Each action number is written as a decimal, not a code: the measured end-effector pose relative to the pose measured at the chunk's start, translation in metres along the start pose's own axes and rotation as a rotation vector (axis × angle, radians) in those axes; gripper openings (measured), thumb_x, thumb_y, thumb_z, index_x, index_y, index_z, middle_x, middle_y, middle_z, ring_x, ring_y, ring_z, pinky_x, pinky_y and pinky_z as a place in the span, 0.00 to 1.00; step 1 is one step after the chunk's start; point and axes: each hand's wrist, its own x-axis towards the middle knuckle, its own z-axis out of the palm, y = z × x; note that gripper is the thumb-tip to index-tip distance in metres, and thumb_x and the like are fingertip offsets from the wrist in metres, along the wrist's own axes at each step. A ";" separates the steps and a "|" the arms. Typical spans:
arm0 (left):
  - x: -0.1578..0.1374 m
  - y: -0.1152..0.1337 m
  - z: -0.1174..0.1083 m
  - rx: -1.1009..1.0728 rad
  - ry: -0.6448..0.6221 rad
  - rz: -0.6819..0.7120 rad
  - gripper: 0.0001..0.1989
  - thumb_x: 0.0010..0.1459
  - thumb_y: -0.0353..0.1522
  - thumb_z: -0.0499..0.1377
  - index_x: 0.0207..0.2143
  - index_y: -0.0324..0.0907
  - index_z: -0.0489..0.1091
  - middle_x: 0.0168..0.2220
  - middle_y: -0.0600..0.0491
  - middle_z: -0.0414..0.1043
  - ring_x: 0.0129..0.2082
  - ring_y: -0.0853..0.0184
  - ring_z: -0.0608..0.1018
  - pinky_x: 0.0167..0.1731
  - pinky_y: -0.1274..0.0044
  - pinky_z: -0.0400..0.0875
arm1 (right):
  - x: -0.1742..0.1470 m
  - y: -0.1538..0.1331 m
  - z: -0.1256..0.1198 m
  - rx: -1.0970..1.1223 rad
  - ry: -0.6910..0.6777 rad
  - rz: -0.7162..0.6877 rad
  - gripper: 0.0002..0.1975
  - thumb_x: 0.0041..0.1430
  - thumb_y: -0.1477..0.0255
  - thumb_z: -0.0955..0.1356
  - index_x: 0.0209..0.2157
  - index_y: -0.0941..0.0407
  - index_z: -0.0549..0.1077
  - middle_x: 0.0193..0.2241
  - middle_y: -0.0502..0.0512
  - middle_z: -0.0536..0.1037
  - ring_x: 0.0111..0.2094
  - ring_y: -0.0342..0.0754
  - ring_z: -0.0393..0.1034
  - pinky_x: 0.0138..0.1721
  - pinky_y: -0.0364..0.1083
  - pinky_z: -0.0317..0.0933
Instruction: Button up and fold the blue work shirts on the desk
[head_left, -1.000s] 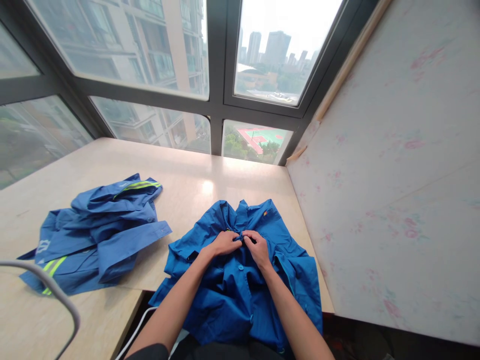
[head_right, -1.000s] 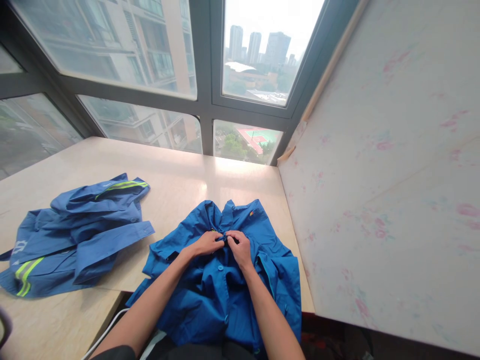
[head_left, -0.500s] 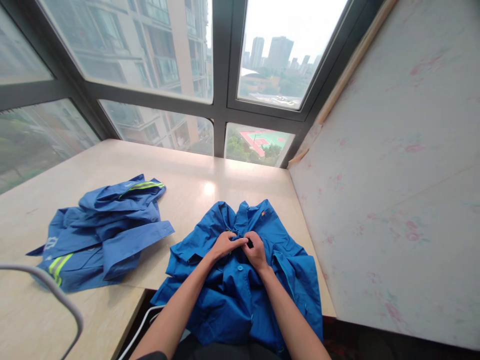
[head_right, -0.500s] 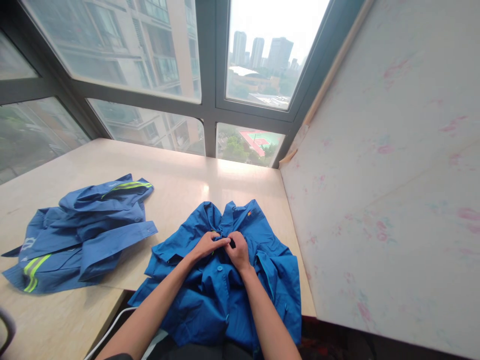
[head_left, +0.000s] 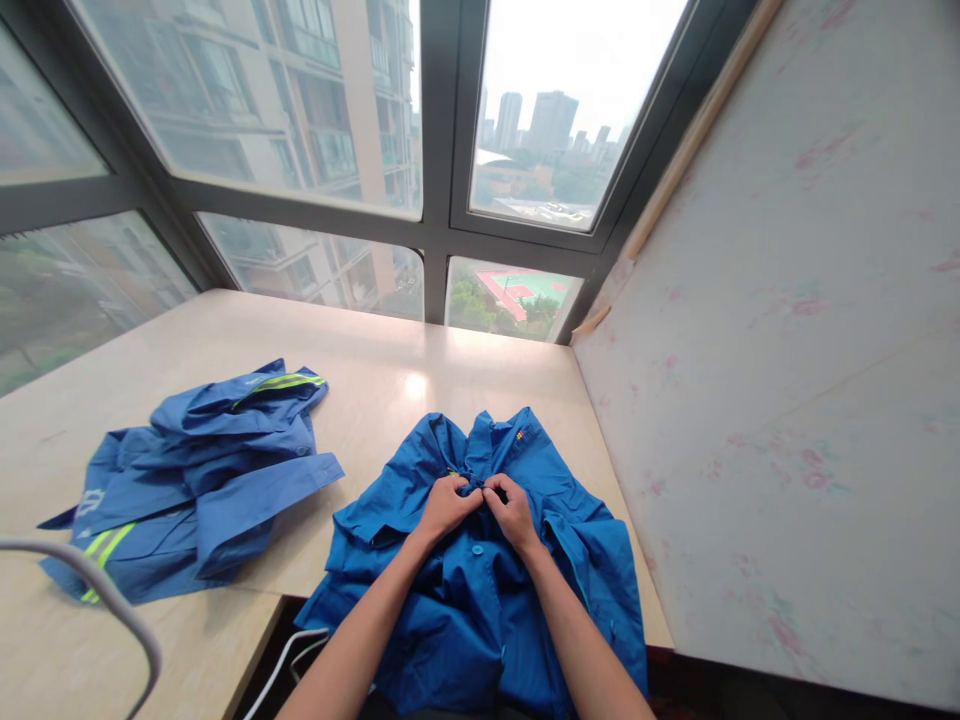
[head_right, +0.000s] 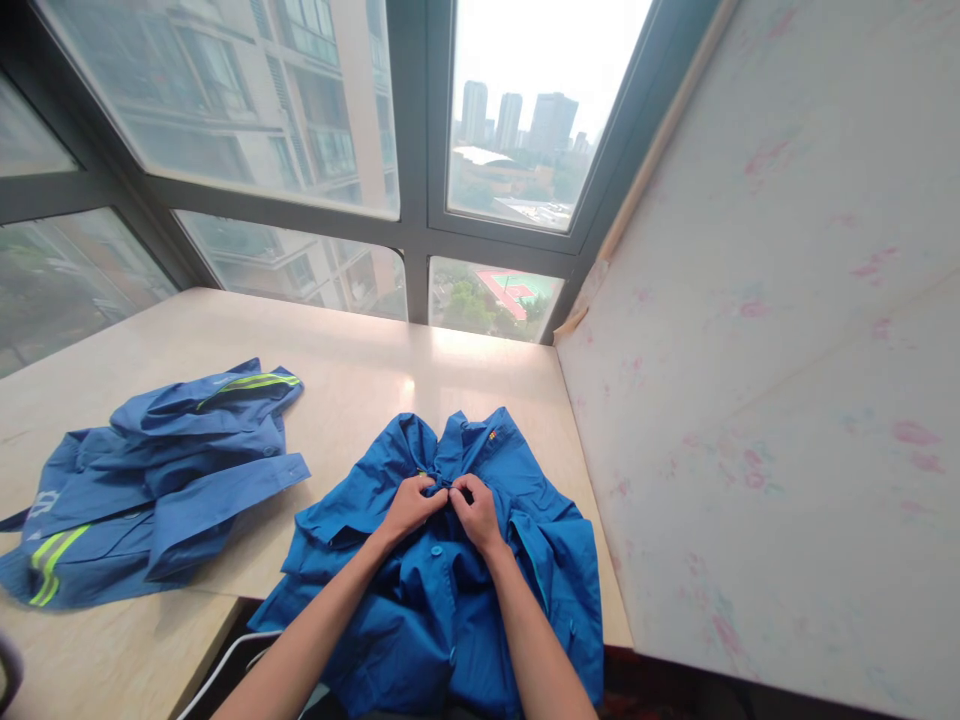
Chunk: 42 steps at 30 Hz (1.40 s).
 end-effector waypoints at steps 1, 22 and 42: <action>-0.002 0.001 0.001 0.019 0.029 0.009 0.19 0.51 0.41 0.56 0.16 0.43 0.52 0.18 0.59 0.53 0.24 0.71 0.61 0.28 0.77 0.56 | 0.000 0.000 -0.001 0.009 0.000 0.004 0.07 0.59 0.67 0.65 0.28 0.53 0.70 0.28 0.50 0.74 0.32 0.48 0.69 0.37 0.45 0.65; -0.034 -0.021 0.006 0.348 0.333 0.566 0.14 0.64 0.27 0.50 0.42 0.45 0.75 0.40 0.47 0.79 0.44 0.62 0.79 0.46 0.68 0.72 | -0.002 0.005 0.001 0.034 0.012 -0.015 0.06 0.55 0.68 0.65 0.26 0.52 0.66 0.27 0.50 0.74 0.32 0.49 0.70 0.37 0.45 0.66; -0.025 -0.024 -0.003 -0.020 0.356 0.163 0.12 0.65 0.35 0.49 0.37 0.42 0.71 0.35 0.49 0.75 0.37 0.63 0.76 0.41 0.71 0.72 | 0.007 0.021 -0.007 0.254 0.346 0.203 0.16 0.59 0.56 0.68 0.28 0.55 0.70 0.23 0.46 0.67 0.26 0.43 0.60 0.29 0.42 0.59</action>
